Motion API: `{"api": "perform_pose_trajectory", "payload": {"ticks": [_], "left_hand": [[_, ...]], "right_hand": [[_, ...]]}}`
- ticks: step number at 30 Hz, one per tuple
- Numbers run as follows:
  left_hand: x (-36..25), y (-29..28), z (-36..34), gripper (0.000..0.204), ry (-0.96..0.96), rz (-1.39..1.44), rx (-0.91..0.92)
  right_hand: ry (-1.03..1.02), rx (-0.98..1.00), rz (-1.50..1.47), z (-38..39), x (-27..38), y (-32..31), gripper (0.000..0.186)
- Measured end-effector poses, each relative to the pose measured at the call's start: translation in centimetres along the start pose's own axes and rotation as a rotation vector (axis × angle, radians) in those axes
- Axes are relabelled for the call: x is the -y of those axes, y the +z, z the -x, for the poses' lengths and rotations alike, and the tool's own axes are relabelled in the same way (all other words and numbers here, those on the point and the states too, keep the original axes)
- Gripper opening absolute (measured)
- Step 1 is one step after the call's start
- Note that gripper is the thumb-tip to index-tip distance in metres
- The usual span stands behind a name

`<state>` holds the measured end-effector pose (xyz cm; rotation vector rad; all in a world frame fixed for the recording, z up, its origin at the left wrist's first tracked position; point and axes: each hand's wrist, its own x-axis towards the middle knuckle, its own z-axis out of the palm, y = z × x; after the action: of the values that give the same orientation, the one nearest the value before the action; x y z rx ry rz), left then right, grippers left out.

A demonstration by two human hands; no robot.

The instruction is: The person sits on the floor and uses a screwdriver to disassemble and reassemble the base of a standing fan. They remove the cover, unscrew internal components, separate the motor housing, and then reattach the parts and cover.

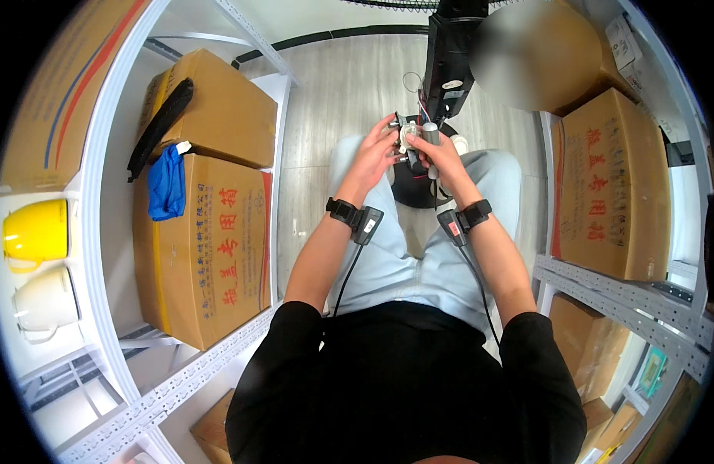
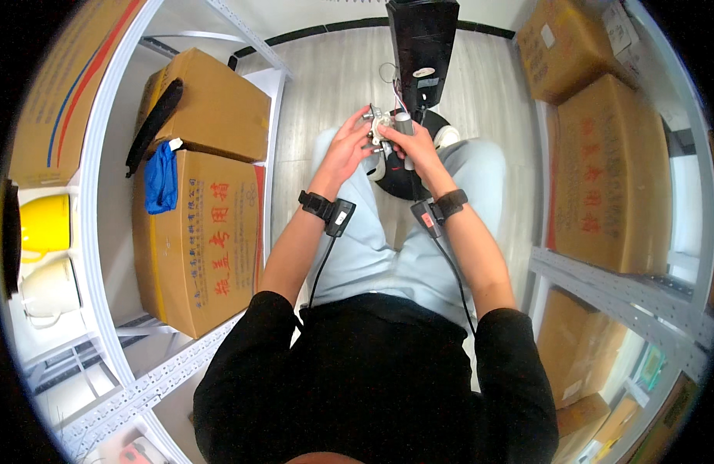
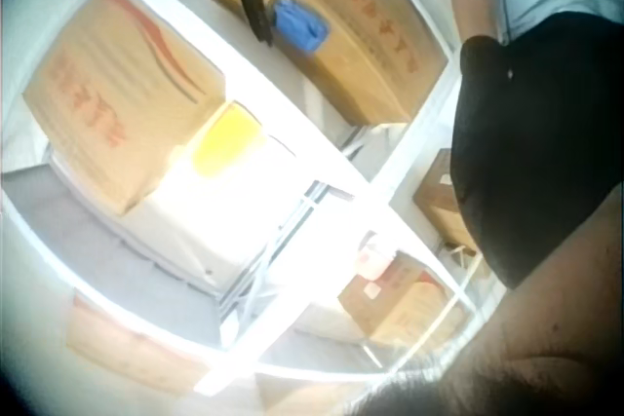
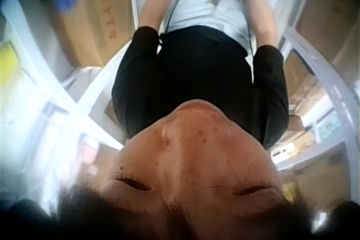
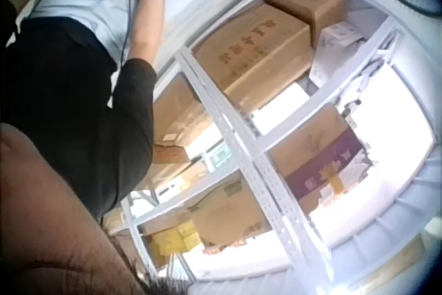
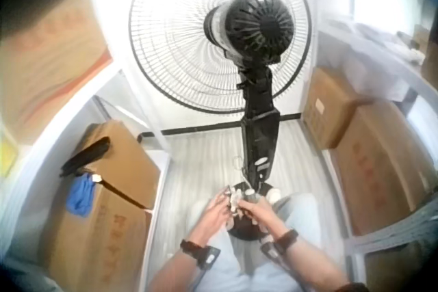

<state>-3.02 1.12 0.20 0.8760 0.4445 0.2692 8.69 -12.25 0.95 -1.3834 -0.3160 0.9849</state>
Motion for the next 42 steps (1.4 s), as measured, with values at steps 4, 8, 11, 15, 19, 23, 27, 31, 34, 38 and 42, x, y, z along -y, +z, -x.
{"api": "perform_pose_trajectory", "payload": {"ticks": [4,8,11,15,19,23,27,31,34,38,42], "left_hand": [[0.2,-0.8,-0.7,0.049,0.034,-0.032,-0.021],[0.2,-0.3,-0.7,0.041,0.052,0.005,-0.038],[0.2,-1.0,-1.4,0.035,0.048,0.053,0.021],[-0.2,-1.8,-2.0,0.031,0.019,0.110,0.075],[-0.6,-0.2,-1.5,0.033,-0.014,0.131,0.062],[-0.3,0.0,-1.5,0.037,0.021,0.203,0.082],[0.1,0.5,-1.4,0.039,0.059,0.113,0.026],[0.5,-0.2,-1.9,0.039,0.098,0.029,0.018],[0.3,0.0,-1.8,0.039,0.147,0.028,-0.003],[0.4,0.1,-1.6,0.038,0.178,0.053,-0.046],[0.0,-0.2,-1.4,0.042,0.158,-0.020,-0.034]], "right_hand": [[-0.026,0.020,-0.278,0.0,0.1,-0.6,0.034],[-0.060,0.111,-0.572,-0.3,-0.5,-2.4,0.028],[-0.067,0.172,-0.708,-0.2,-0.7,-2.9,0.040],[-0.049,0.162,-0.783,0.4,-0.3,-3.1,0.042],[-0.007,0.122,-0.854,1.1,-0.3,-3.3,0.036],[0.019,0.143,-0.822,1.1,-1.1,-3.5,0.029],[0.064,0.070,-0.762,1.3,-1.5,-3.3,0.026],[0.090,0.040,-0.718,1.3,-1.4,-3.3,0.026],[0.090,0.018,-0.732,1.1,-1.5,-3.4,0.026],[0.102,-0.019,-0.747,0.9,-2.0,-3.7,0.026],[0.076,0.000,-0.760,0.7,-2.3,-4.1,0.034]]}}
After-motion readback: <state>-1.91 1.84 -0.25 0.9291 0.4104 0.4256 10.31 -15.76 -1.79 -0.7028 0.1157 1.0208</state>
